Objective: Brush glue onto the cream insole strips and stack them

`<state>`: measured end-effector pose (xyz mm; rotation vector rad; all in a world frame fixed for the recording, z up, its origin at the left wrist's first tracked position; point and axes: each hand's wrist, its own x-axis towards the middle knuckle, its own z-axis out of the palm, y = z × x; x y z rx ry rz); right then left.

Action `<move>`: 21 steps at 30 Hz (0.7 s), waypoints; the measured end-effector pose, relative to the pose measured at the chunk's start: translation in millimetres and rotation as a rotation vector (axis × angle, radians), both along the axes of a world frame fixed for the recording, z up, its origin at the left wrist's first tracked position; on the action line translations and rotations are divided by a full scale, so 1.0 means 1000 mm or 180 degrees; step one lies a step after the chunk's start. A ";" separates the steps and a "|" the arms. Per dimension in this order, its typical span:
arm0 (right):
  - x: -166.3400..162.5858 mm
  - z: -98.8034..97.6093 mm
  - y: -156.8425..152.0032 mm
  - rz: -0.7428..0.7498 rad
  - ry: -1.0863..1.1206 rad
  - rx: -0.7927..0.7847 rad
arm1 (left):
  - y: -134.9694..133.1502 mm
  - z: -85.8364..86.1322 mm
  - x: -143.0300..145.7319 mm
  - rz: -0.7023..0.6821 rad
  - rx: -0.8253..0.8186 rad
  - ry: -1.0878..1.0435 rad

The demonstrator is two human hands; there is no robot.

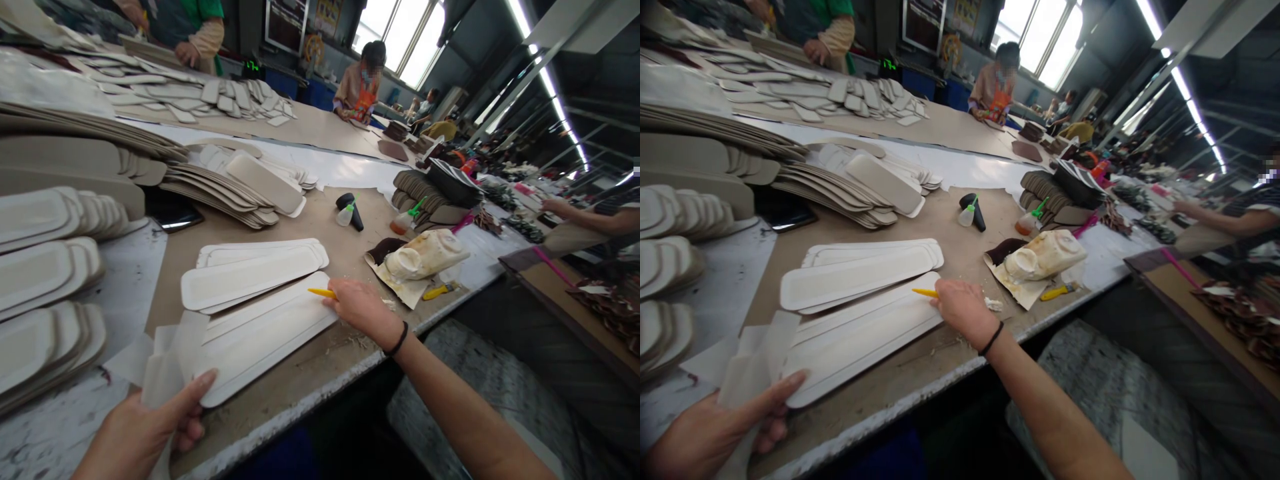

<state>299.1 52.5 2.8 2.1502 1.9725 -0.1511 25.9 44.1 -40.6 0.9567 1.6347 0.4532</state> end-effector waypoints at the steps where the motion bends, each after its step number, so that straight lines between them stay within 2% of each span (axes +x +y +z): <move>1: 0.000 0.000 -0.001 -0.0021 -0.0043 0.0079 | 0.000 0.000 0.000 -0.0017 0.0003 0.0033; 4: 0.008 0.001 -0.006 -0.0277 -0.0142 0.0393 | 0.000 -0.003 0.000 -0.0019 -0.0011 0.0082; 7: 0.020 0.000 -0.011 -0.0614 0.0128 0.0578 | -0.001 -0.005 0.000 0.0057 -0.0019 0.0072; 13: 0.033 -0.008 -0.020 -0.0980 0.1140 0.0916 | -0.003 -0.001 0.002 0.0272 -0.0028 -0.0086; 18: 0.036 -0.004 -0.027 -0.1155 0.2387 0.0915 | -0.004 -0.004 0.003 0.0538 0.0121 -0.0380; 21: 0.036 -0.004 -0.031 -0.1140 0.2192 0.1057 | -0.005 -0.004 0.003 0.0606 0.0214 -0.0633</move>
